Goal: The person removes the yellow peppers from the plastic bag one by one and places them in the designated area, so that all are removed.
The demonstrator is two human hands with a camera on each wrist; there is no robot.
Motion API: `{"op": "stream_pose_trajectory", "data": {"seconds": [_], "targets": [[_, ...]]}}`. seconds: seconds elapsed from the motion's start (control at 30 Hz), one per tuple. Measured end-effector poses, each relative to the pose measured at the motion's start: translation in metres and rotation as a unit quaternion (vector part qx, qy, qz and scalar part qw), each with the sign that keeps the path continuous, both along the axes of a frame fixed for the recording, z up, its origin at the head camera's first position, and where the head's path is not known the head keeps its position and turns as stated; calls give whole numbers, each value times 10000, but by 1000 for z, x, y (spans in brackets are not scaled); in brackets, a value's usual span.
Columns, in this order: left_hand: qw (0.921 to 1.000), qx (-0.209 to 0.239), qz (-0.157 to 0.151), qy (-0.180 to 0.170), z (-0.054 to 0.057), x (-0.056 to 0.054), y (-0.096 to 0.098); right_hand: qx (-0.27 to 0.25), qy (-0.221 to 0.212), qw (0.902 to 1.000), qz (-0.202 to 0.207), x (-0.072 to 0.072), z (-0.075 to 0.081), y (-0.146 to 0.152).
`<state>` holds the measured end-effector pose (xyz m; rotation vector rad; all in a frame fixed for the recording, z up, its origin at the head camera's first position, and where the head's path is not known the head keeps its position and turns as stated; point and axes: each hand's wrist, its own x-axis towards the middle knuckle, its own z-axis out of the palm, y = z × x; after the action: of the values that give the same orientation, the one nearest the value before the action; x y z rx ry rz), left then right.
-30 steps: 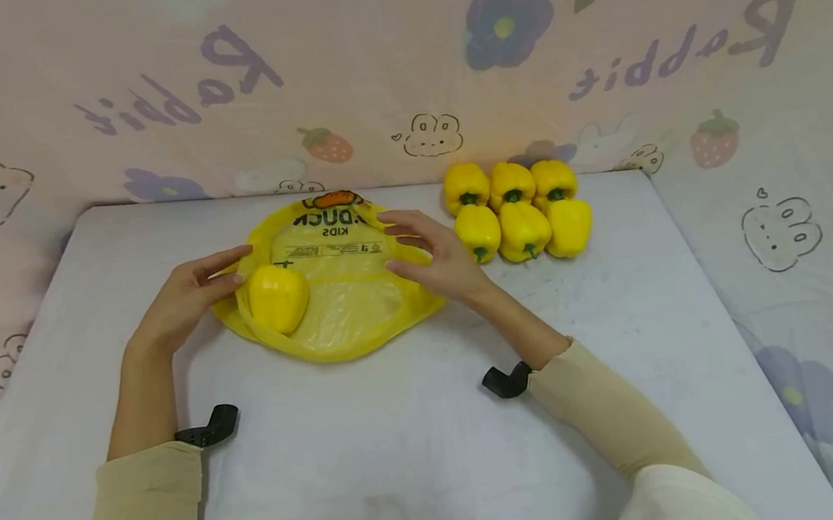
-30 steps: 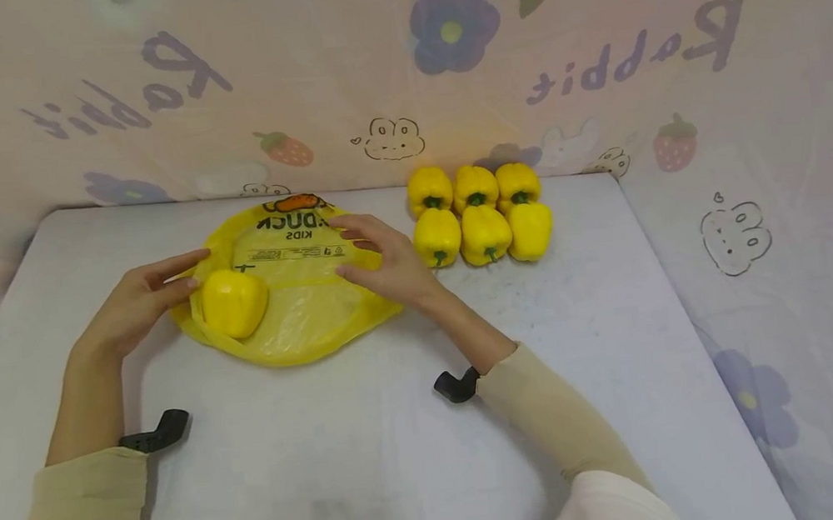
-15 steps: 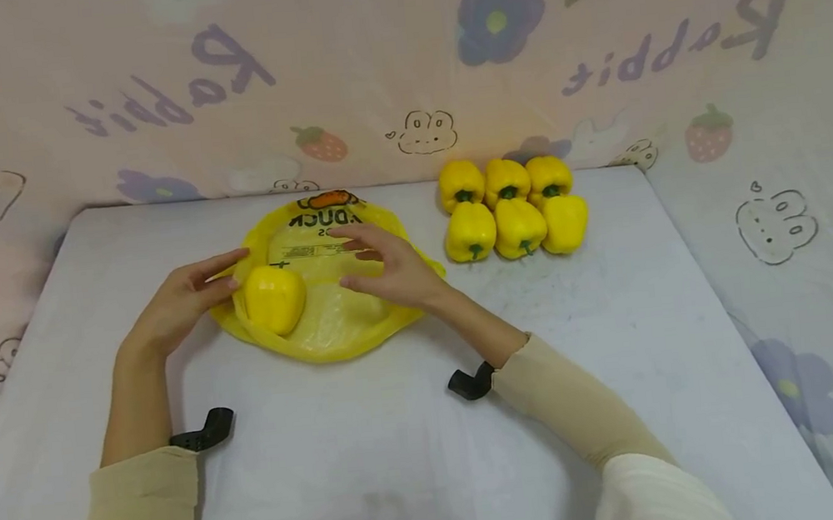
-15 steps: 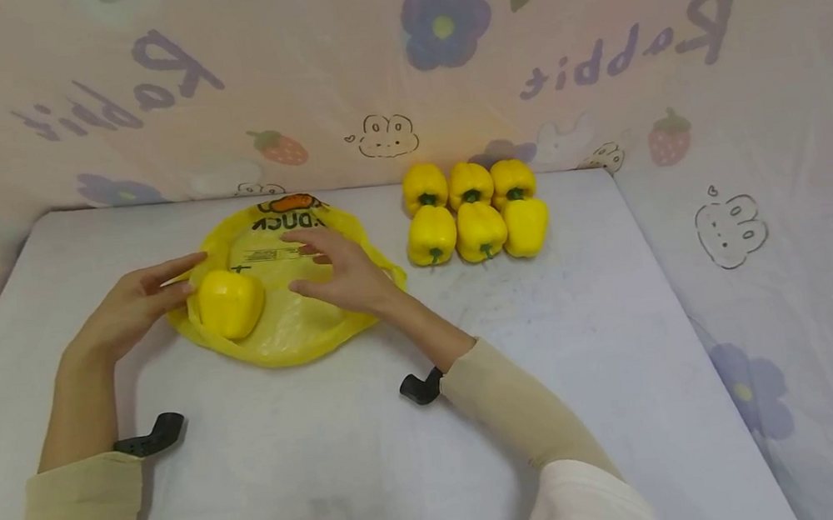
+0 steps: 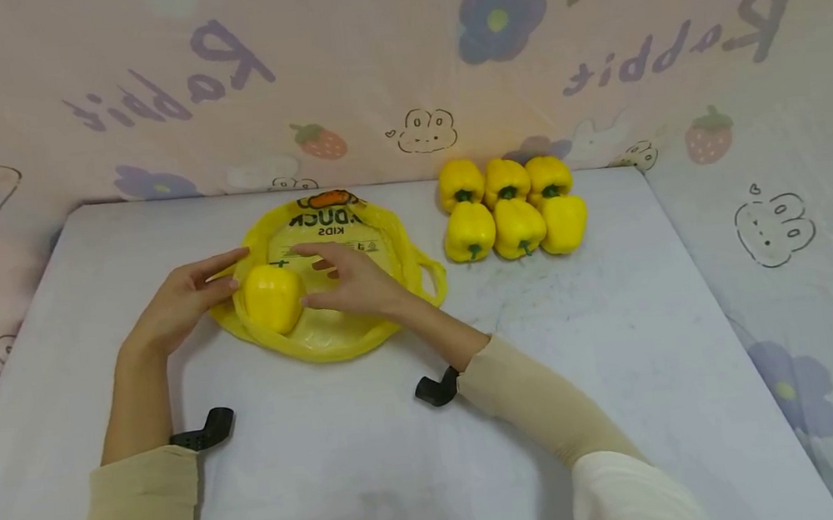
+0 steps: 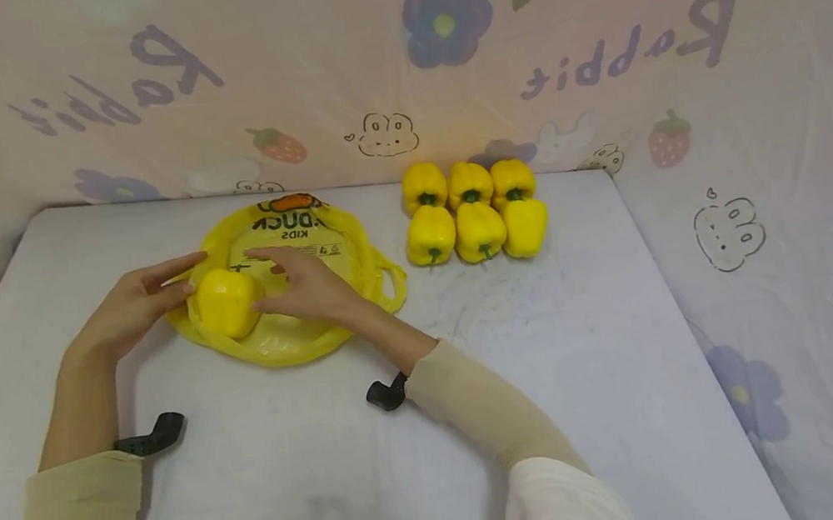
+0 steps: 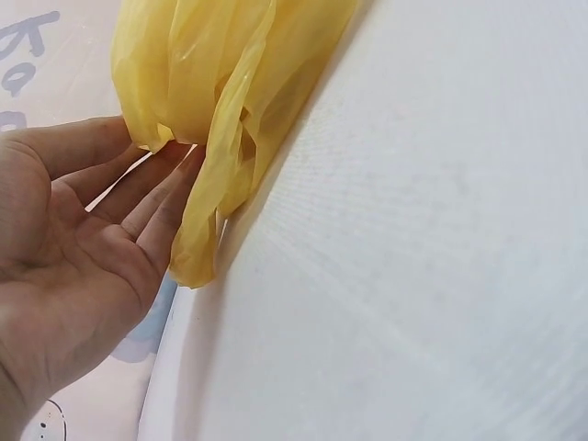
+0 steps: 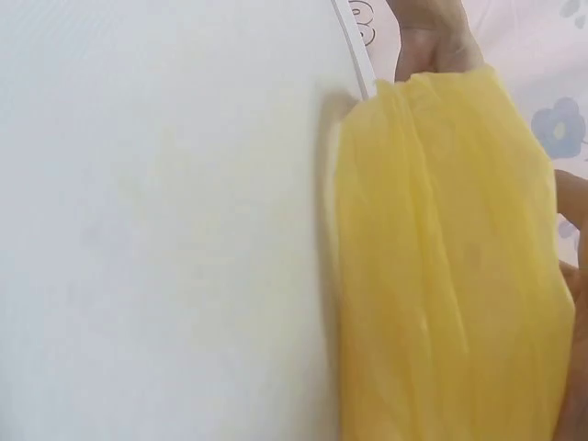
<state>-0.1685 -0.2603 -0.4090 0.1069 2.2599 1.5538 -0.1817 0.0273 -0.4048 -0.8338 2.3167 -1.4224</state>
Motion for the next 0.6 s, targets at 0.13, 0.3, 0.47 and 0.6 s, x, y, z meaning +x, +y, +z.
{"op": "stream_pose_trajectory", "data": {"seconds": [0.13,0.3,0.47,0.6], "targets": [[9999,-97,0,-29,0,0,-1,282,-32,9996,89,1,-1,-10],[9999,-147,-5,32,0,-2,-1,608,115,9977,276,2,-3,-21],[10000,19,26,75,0,-3,-2,963,365,9934,503,2,-6,-34],[9999,74,79,14,-1,-4,-2,1139,403,9914,506,1,-9,-45]]}}
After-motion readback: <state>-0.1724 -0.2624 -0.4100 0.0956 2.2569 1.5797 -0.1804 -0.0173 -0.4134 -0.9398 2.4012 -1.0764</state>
